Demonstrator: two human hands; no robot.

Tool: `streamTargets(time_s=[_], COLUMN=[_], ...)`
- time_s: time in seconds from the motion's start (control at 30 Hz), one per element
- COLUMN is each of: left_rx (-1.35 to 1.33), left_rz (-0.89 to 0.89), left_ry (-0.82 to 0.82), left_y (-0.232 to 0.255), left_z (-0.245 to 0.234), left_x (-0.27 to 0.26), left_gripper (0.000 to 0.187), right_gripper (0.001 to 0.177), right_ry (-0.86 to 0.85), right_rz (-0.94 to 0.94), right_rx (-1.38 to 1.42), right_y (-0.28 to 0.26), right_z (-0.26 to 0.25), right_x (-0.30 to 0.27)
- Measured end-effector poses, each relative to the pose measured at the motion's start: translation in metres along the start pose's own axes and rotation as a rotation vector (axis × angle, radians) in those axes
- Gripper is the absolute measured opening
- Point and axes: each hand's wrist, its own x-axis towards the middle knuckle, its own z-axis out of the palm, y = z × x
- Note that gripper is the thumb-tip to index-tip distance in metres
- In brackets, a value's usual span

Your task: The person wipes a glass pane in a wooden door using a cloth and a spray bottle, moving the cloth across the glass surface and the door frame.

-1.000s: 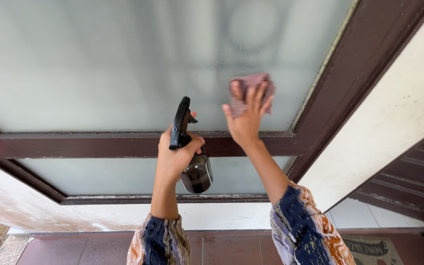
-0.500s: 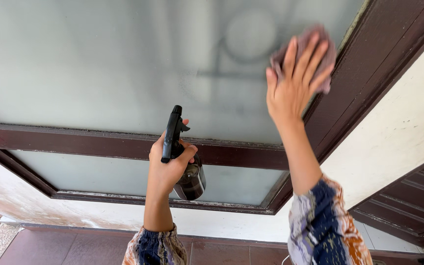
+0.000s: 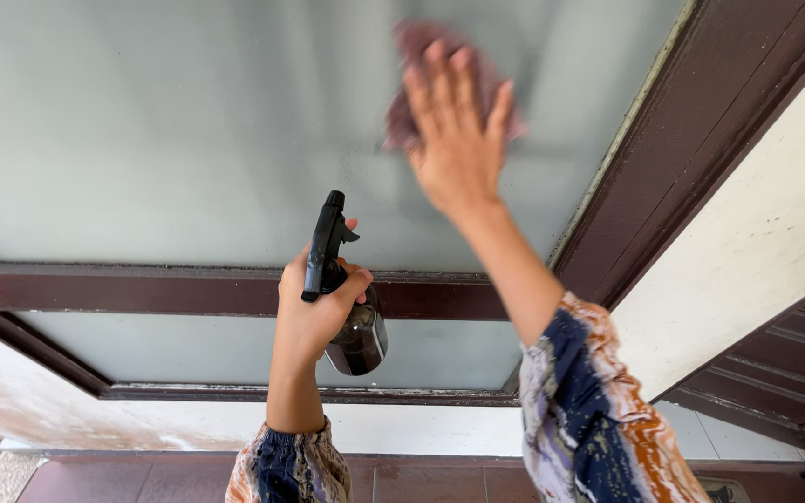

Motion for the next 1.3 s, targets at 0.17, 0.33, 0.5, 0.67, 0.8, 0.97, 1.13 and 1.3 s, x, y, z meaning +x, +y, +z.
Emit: streamTargets(time_s=[0.17,0.33,0.5,0.67,0.8,0.97,1.13,1.3], left_rx=[0.003,-0.012,0.026,0.017,-0.003,-0.002,0.053,0.011], left_rz=[0.035,0.041,0.06,0.074,0.068,0.04,0.04,0.056], left_ry=[-0.07,-0.146,-0.179,-0.245,-0.268,-0.276,-0.259,-0.292], left_y=[0.005,0.0,-0.009,-0.011,-0.015,-0.019,-0.02,-0.014], left_z=[-0.011,-0.02,-0.021,-0.017,-0.013,-0.018,-0.025,-0.018], left_x=[0.013,0.019,0.026,0.032,0.034,0.034,0.035,0.042], left_gripper=[0.057,0.056,0.054,0.055,0.055,0.059,0.059,0.058], right_gripper=[0.082,0.09,0.092,0.091,0.097,0.093,0.092,0.085], right_ry=[-0.002,0.135,-0.074,-0.082,0.041,0.08,0.061,0.082], right_rz=[0.392,0.423,0.282,0.246,0.37,0.609,0.399,0.239], right_rx=[-0.167,-0.026,0.016,-0.055,-0.122,-0.025,0.057,0.001], right_y=[0.083,0.061,-0.028,0.013,0.068,0.062,-0.012,0.006], right_z=[-0.031,0.022,0.075,0.047,0.023,0.029,0.067,0.034], right_x=[-0.016,-0.125,-0.148,-0.086,-0.069,-0.123,-0.14,-0.058])
